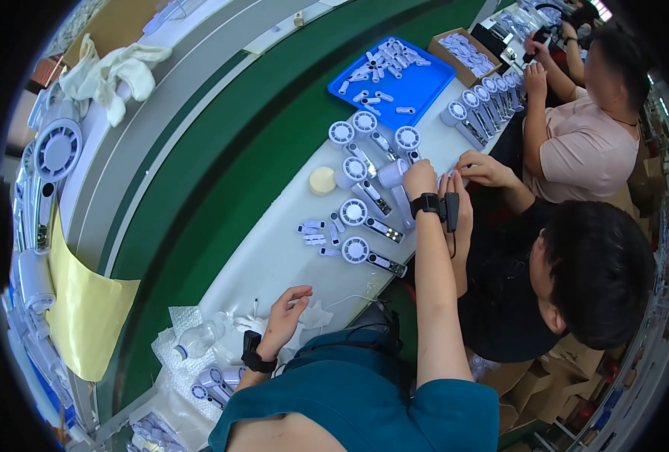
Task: Assembling handheld electric fans by snapping plastic housing components and internal parts together at an assembly line.
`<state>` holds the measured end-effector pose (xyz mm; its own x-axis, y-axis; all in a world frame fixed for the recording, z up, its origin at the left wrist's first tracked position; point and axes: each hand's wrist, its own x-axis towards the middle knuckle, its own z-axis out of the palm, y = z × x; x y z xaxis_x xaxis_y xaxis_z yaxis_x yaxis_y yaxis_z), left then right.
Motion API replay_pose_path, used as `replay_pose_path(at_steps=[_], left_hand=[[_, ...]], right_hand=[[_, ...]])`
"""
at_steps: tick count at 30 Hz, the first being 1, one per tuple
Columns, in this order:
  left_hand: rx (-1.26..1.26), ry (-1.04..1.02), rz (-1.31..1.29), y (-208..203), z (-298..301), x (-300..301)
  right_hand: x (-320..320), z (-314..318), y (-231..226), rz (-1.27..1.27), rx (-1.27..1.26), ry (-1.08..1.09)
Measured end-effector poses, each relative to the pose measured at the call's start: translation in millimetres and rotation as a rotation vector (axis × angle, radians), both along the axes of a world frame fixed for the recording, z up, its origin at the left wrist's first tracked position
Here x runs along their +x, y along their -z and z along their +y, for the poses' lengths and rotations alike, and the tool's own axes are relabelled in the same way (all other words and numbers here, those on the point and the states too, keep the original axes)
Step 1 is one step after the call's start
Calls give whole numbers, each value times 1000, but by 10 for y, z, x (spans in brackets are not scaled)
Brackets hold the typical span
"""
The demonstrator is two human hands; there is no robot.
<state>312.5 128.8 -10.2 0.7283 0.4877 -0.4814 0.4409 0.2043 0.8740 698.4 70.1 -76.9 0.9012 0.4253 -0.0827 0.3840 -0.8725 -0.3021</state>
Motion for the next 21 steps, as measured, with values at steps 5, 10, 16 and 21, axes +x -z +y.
replay_pose_path(at_steps=[5, 10, 16, 21], left_hand=[[-21, 66, -31, 10, -93, 24], [-33, 21, -25, 41, -94, -77], [-12, 2, -17, 82, -107, -222], [-31, -32, -45, 44, -188, -246]], right_hand=[[119, 11, 169, 35, -5, 76], [-240, 21, 87, -148, 168, -44], [-628, -29, -65, -60, 241, 60], [-838, -107, -240, 40, 354, 44]])
